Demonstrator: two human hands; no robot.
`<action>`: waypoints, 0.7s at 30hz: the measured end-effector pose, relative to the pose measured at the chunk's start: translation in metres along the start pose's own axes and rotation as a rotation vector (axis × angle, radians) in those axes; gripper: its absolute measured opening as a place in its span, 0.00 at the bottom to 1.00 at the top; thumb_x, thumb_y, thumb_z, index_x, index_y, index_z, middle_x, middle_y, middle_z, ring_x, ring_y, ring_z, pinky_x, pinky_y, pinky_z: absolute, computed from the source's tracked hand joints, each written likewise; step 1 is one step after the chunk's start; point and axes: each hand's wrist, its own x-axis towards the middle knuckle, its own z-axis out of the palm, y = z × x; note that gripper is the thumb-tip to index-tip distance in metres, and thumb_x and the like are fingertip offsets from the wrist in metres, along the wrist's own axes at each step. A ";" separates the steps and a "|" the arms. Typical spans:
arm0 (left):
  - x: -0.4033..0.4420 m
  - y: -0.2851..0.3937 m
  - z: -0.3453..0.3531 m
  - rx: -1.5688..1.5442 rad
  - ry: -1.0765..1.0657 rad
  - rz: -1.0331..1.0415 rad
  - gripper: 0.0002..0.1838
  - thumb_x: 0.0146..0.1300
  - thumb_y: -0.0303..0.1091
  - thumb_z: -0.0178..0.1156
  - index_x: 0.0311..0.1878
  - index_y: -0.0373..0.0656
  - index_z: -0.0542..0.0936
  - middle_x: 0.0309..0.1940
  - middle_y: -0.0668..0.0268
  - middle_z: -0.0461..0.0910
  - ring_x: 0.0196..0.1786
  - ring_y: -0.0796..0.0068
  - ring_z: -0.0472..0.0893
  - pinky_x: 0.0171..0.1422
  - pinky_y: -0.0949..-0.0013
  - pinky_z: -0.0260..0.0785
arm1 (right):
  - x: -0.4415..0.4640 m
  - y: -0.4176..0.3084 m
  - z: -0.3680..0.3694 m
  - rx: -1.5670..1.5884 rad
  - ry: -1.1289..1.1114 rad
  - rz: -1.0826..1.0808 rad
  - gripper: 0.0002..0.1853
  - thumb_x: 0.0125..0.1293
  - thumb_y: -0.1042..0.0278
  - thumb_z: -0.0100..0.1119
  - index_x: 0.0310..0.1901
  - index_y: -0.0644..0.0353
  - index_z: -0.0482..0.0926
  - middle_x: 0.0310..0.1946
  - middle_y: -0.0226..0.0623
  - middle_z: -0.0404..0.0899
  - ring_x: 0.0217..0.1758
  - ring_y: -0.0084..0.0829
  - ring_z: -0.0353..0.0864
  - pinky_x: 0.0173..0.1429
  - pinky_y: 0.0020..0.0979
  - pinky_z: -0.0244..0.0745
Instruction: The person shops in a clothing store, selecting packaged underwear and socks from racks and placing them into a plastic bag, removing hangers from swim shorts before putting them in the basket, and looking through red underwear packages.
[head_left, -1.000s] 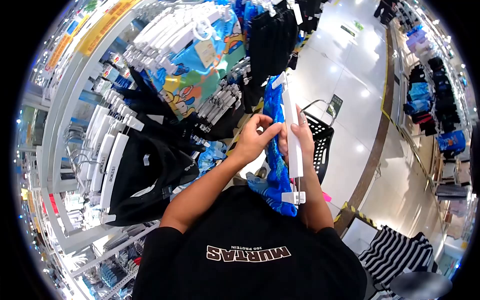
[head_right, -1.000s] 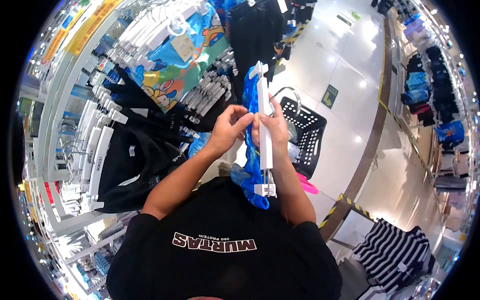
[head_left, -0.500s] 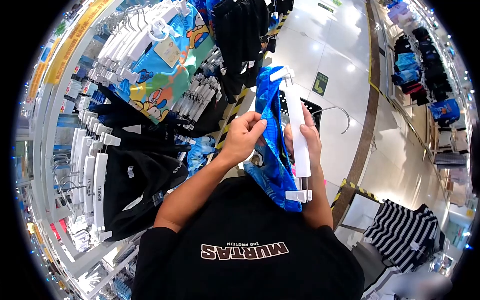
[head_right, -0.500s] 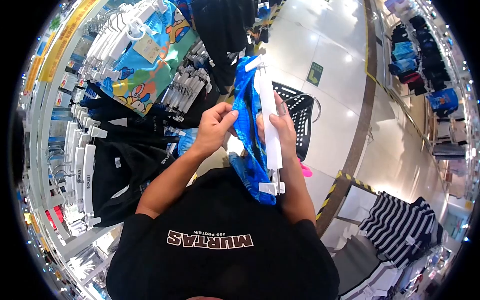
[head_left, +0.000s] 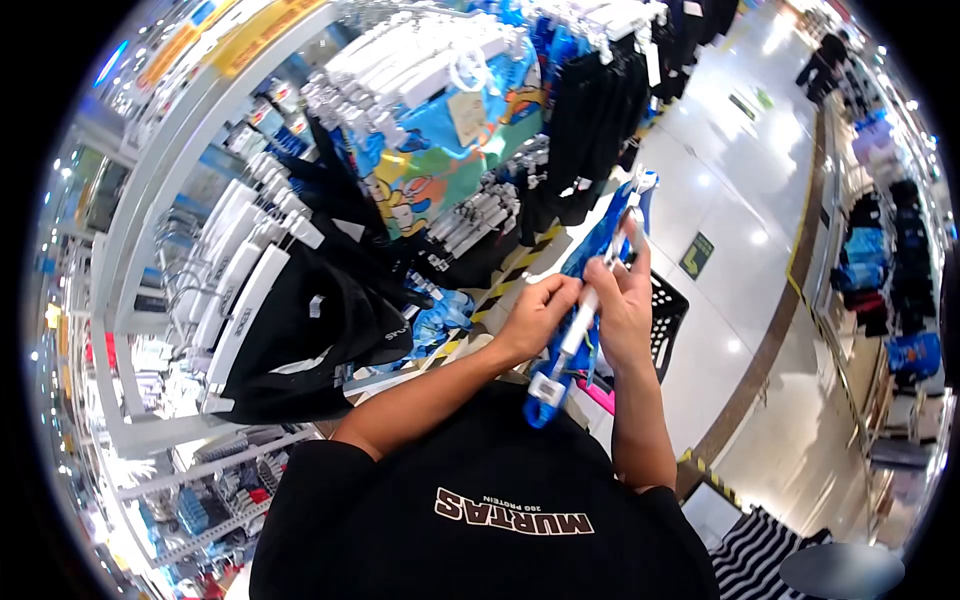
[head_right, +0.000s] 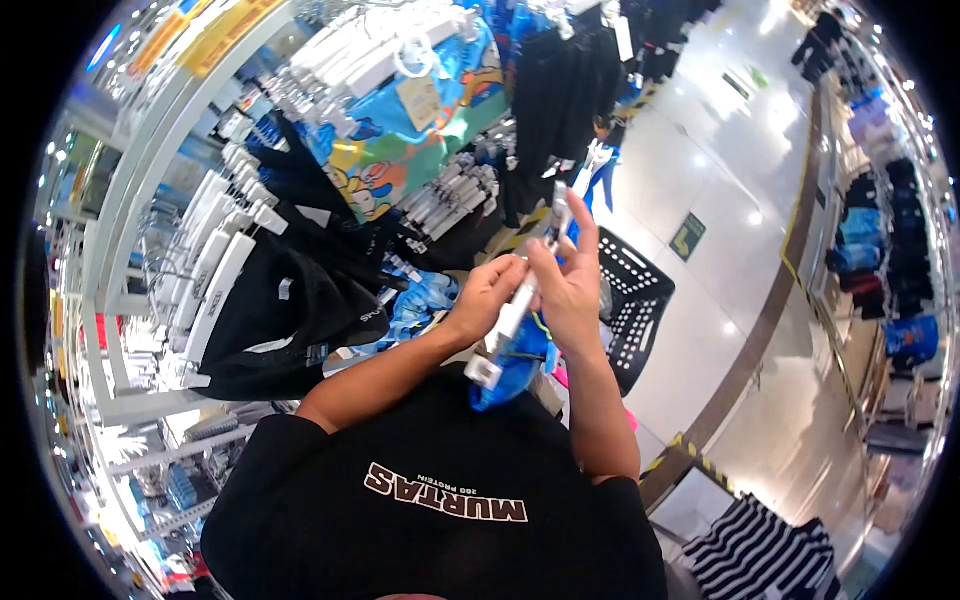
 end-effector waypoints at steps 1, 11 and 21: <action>-0.002 0.002 -0.009 -0.158 -0.001 -0.036 0.19 0.77 0.46 0.52 0.45 0.38 0.81 0.33 0.70 0.81 0.34 0.85 0.76 0.38 0.77 0.68 | 0.008 -0.007 0.011 -0.031 -0.056 0.016 0.34 0.71 0.73 0.56 0.75 0.54 0.54 0.32 0.31 0.76 0.23 0.15 0.72 0.25 0.17 0.67; -0.079 -0.034 -0.136 0.164 0.442 0.177 0.22 0.76 0.41 0.51 0.64 0.35 0.72 0.56 0.61 0.79 0.56 0.71 0.79 0.64 0.67 0.69 | 0.105 -0.028 0.104 0.221 -0.242 -0.110 0.31 0.76 0.67 0.53 0.73 0.60 0.51 0.43 0.47 0.78 0.38 0.30 0.84 0.38 0.31 0.88; -0.068 -0.024 -0.139 0.469 0.849 0.130 0.17 0.73 0.41 0.58 0.48 0.32 0.80 0.37 0.58 0.84 0.36 0.73 0.77 0.46 0.66 0.70 | 0.174 0.007 0.162 0.194 -0.279 0.018 0.29 0.76 0.67 0.54 0.71 0.58 0.52 0.43 0.45 0.76 0.34 0.31 0.83 0.42 0.36 0.87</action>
